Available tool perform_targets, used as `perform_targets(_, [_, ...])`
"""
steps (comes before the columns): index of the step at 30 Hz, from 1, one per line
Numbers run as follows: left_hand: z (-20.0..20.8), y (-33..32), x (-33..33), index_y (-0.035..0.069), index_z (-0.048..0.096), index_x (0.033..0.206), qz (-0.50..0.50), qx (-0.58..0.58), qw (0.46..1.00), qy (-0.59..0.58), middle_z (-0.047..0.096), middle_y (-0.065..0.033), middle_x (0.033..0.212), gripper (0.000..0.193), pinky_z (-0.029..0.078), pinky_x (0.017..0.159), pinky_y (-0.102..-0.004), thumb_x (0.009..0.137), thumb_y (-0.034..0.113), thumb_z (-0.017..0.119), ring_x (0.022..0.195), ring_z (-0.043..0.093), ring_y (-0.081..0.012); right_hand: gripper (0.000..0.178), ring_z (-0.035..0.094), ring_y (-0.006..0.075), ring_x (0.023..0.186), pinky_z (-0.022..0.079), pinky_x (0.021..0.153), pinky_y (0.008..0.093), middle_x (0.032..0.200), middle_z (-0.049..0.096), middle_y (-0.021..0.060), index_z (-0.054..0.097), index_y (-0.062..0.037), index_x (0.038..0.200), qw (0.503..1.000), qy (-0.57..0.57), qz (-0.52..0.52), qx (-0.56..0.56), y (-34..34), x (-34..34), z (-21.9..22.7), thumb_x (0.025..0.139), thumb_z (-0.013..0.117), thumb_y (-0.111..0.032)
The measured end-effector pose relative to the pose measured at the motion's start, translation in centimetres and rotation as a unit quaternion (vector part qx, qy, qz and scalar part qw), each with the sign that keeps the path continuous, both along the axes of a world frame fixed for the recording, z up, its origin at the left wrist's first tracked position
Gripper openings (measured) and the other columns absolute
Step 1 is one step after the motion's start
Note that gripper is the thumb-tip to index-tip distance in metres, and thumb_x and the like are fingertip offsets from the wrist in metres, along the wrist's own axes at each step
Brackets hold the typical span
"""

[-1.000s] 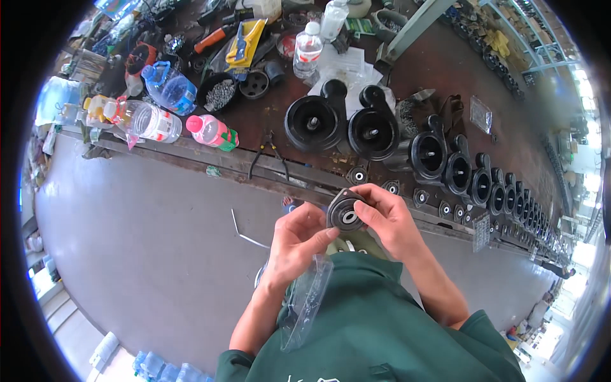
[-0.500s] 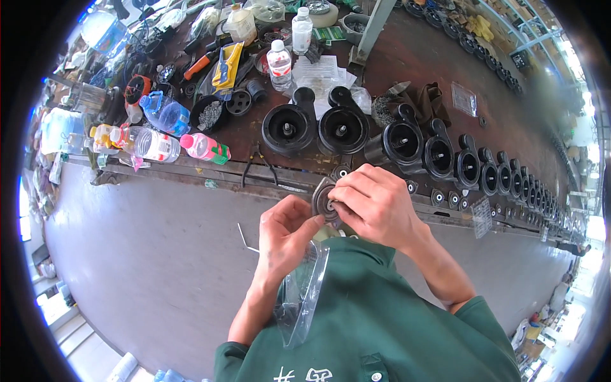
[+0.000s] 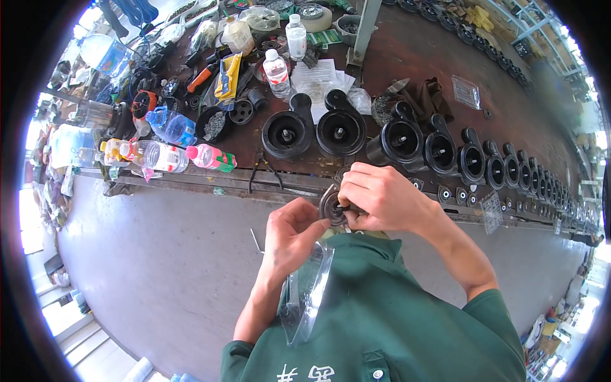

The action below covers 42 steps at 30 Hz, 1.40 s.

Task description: The person assembles mechanical components on a long workbench by placing metal washers and nuts onto bolts inside larger circular metal housings and then placing the finished units into a plastic tray.

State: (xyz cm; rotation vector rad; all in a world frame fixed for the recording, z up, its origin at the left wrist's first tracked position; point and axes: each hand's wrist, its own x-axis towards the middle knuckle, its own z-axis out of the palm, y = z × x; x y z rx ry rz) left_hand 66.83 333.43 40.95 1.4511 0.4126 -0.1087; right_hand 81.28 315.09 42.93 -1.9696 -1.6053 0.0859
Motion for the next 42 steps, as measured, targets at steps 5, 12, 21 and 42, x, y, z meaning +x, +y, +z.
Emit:
perform_targets(5, [0.5,0.0,0.5,0.001,0.06,0.086,0.05,-0.038,0.998,-0.015,0.06,0.0016,0.07,0.015,0.037,0.052,-0.0204,0.088,-0.003,0.074,0.059,0.052,-0.0038,0.018,0.066,0.0255,0.074,0.055,0.064,0.0334,0.082,0.065,0.0095,0.067,-0.001,0.087,0.971,0.205,-0.114,0.049,-0.7,0.0,1.1,0.076,0.079,-0.008])
perform_targets(12, [-0.3,-0.9,1.3,0.001,0.061,0.089,0.111,-0.115,0.986,-0.042,0.065,-0.0001,0.075,0.014,0.04,0.055,-0.0208,0.09,0.0,0.075,0.063,0.056,-0.0037,0.014,0.066,0.0041,0.075,0.054,0.067,0.0216,0.086,0.075,0.0038,0.072,0.0036,0.1,0.813,0.504,-0.28,0.085,0.1,-2.2,2.3,0.09,0.076,-0.005])
perform_targets(21, [0.1,-2.0,2.7,0.003,0.06,0.09,0.114,-0.152,0.98,-0.058,0.063,0.0014,0.072,0.014,0.036,0.052,-0.0213,0.092,0.0,0.074,0.059,0.051,-0.003,0.008,0.062,0.0044,0.065,0.048,0.058,0.021,0.078,0.071,0.0025,0.074,0.0024,0.093,0.885,0.328,-0.305,0.127,0.3,-1.4,2.6,0.088,0.079,-0.002])
perform_targets(42, [1.0,-2.3,4.8,-0.001,0.065,0.104,-0.002,-0.219,0.975,-0.042,0.075,-0.0057,0.093,0.015,0.043,0.058,-0.0196,0.097,0.01,0.072,0.069,0.06,-0.0034,0.034,0.066,0.0082,0.089,0.054,0.077,0.0247,0.103,0.073,0.0045,0.067,0.0051,0.122,0.743,0.615,-0.245,0.095,-2.8,-0.4,1.7,0.095,0.075,-0.014])
